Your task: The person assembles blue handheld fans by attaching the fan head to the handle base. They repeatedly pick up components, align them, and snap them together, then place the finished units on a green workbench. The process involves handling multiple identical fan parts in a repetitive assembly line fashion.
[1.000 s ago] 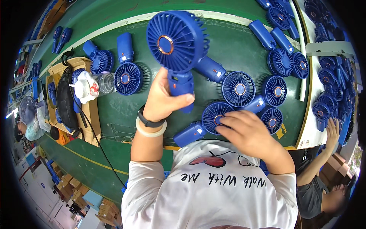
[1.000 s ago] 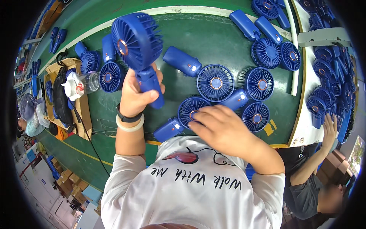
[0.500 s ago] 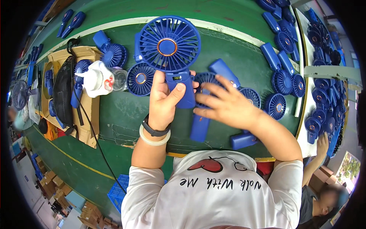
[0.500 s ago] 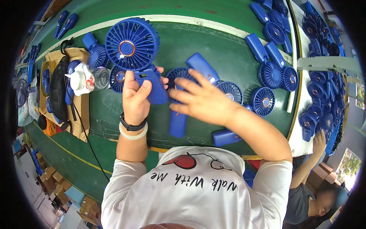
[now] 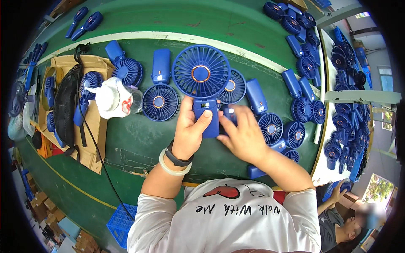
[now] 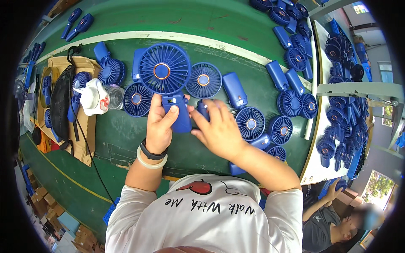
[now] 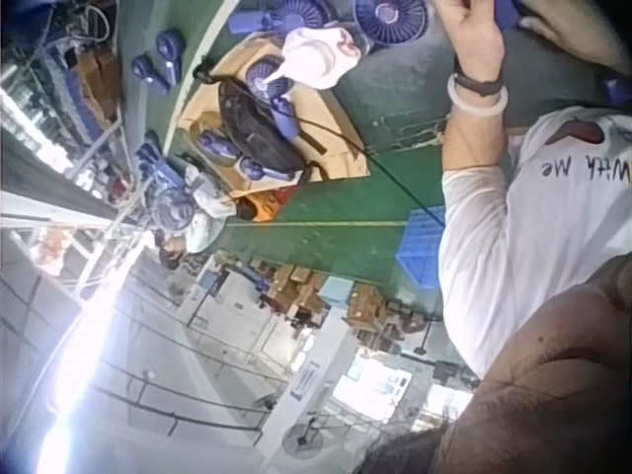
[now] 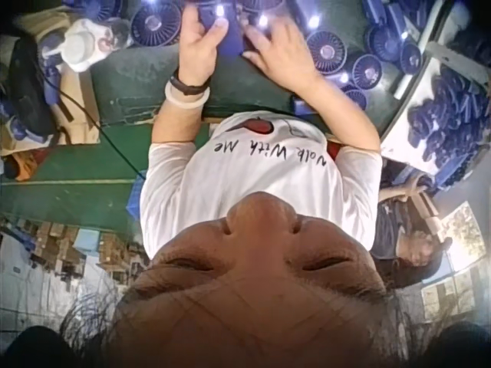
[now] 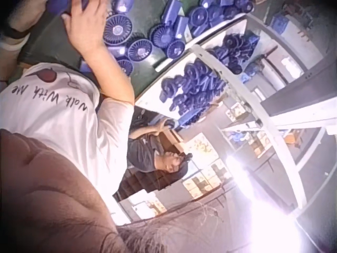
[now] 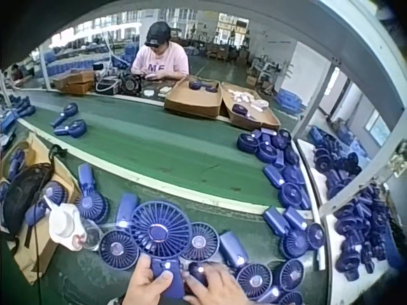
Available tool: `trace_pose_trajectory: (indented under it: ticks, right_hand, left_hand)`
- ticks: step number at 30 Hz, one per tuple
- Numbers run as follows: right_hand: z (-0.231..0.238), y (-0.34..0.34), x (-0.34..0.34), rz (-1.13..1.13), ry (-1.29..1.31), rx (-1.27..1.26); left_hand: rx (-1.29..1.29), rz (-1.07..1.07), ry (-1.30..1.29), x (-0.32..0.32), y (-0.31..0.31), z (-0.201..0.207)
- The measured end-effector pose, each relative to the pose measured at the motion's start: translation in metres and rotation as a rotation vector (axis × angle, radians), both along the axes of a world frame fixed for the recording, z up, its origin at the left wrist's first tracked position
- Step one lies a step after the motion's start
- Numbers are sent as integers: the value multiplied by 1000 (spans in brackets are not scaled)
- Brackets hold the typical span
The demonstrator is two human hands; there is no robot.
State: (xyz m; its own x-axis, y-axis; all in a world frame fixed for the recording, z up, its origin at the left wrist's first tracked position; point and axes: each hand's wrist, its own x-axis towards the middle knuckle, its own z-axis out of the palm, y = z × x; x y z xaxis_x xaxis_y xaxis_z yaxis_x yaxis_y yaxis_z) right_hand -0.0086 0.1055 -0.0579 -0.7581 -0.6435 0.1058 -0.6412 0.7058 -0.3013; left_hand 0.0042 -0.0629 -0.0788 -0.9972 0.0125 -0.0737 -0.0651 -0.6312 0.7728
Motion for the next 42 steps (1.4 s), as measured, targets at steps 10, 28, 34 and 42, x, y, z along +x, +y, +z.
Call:
trace_pose_trajectory:
  ticks: [10, 28, 34, 42]
  right_hand:
    - [-3, 8, -11, 28, 19, -76]
    - [10, 24, -50, -251, -241, -345]
    - [8, 0, -27, -167, 11, 145]
    - [1, 48, -60, -316, -1560, -1325]
  left_hand:
    - [28, 8, -14, -1, 2, 2]
    - [30, -23, -42, 2, 3, 7]
    - [28, -23, -115, 4, 0, 7]
    - [37, 42, -69, 6, 3, 8]
